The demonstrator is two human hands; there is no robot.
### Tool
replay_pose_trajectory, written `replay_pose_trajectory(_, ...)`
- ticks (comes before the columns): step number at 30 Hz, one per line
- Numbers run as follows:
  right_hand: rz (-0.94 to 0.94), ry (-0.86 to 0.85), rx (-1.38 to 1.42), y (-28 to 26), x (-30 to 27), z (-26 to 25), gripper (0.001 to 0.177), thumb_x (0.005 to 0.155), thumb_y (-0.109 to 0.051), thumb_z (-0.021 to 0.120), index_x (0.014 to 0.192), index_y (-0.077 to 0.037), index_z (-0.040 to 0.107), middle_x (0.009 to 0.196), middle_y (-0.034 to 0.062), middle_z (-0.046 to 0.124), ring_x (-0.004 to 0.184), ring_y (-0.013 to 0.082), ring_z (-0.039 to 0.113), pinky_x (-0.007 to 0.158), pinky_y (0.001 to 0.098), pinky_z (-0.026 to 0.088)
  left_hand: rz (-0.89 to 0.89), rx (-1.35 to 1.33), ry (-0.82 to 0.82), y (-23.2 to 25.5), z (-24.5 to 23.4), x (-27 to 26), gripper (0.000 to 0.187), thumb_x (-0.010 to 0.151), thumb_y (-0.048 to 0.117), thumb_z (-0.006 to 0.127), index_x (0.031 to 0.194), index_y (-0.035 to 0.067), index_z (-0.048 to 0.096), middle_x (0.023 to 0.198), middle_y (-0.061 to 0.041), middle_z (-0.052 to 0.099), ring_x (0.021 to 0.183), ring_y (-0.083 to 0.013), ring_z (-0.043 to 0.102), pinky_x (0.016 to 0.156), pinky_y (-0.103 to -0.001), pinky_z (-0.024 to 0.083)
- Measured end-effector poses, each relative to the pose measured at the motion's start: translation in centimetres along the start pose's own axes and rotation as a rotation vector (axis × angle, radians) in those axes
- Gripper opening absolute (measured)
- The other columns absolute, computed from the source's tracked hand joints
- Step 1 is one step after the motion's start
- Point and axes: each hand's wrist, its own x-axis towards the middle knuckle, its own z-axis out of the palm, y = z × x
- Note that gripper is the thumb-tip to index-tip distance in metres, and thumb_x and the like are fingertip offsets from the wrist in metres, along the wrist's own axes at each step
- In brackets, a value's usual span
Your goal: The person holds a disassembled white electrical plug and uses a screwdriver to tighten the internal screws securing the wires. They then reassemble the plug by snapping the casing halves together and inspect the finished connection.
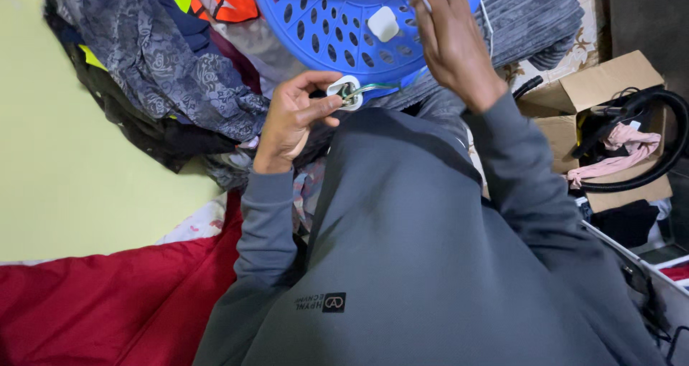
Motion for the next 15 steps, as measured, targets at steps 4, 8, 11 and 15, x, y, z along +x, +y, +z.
replay_pose_trajectory(4, -0.083, -0.016, -0.027, 0.4, 2.3, 1.1, 0.011, 0.115, -0.006, 0.057, 0.113, 0.004, 0.056, 0.117, 0.0224, 0.055, 0.109, 0.044, 0.054, 0.092, 0.0499, 0.045, -0.016, -0.039, 0.025, -0.5, 0.1, 0.0, 0.037, 0.092, 0.003, 0.077, 0.127, -0.002, 0.066, 0.111, -0.007, 0.069, 0.095, -0.0131, 0.071, 0.07, -0.023, 0.062)
replay_pose_trajectory(8, -0.125, -0.035, -0.018, -0.3, 3.6, 1.6, 0.012, 0.113, -0.007, 0.062, 0.117, 0.003, 0.058, 0.12, 0.0218, 0.057, 0.109, 0.0434, 0.057, 0.089, 0.0496, 0.046, -0.036, -0.125, 0.03, -0.5, 0.6, -0.1, 0.038, 0.092, 0.003, 0.077, 0.128, -0.003, 0.065, 0.112, -0.008, 0.068, 0.094, -0.0126, 0.069, 0.069, -0.022, 0.061)
replay_pose_trajectory(11, -0.235, -0.01, -0.072, -0.7, 5.0, 2.1, 0.014, 0.108, -0.008, 0.065, 0.118, 0.002, 0.062, 0.114, 0.0204, 0.061, 0.103, 0.0426, 0.058, 0.085, 0.0495, 0.045, -0.052, -0.121, 0.026, -0.3, 0.5, 0.1, 0.037, 0.093, 0.003, 0.076, 0.128, -0.003, 0.065, 0.113, -0.008, 0.067, 0.094, -0.0125, 0.07, 0.07, -0.022, 0.061)
replay_pose_trajectory(15, -0.156, -0.061, -0.126, 0.3, 5.7, 3.4, 0.018, 0.113, -0.013, 0.073, 0.104, 0.0, 0.064, 0.088, 0.0197, 0.059, 0.081, 0.0409, 0.058, 0.072, 0.0494, 0.043, -0.026, -0.115, 0.03, -1.1, -0.2, 0.3, 0.037, 0.093, 0.002, 0.076, 0.128, -0.005, 0.065, 0.113, -0.009, 0.067, 0.094, -0.0131, 0.069, 0.072, -0.024, 0.062)
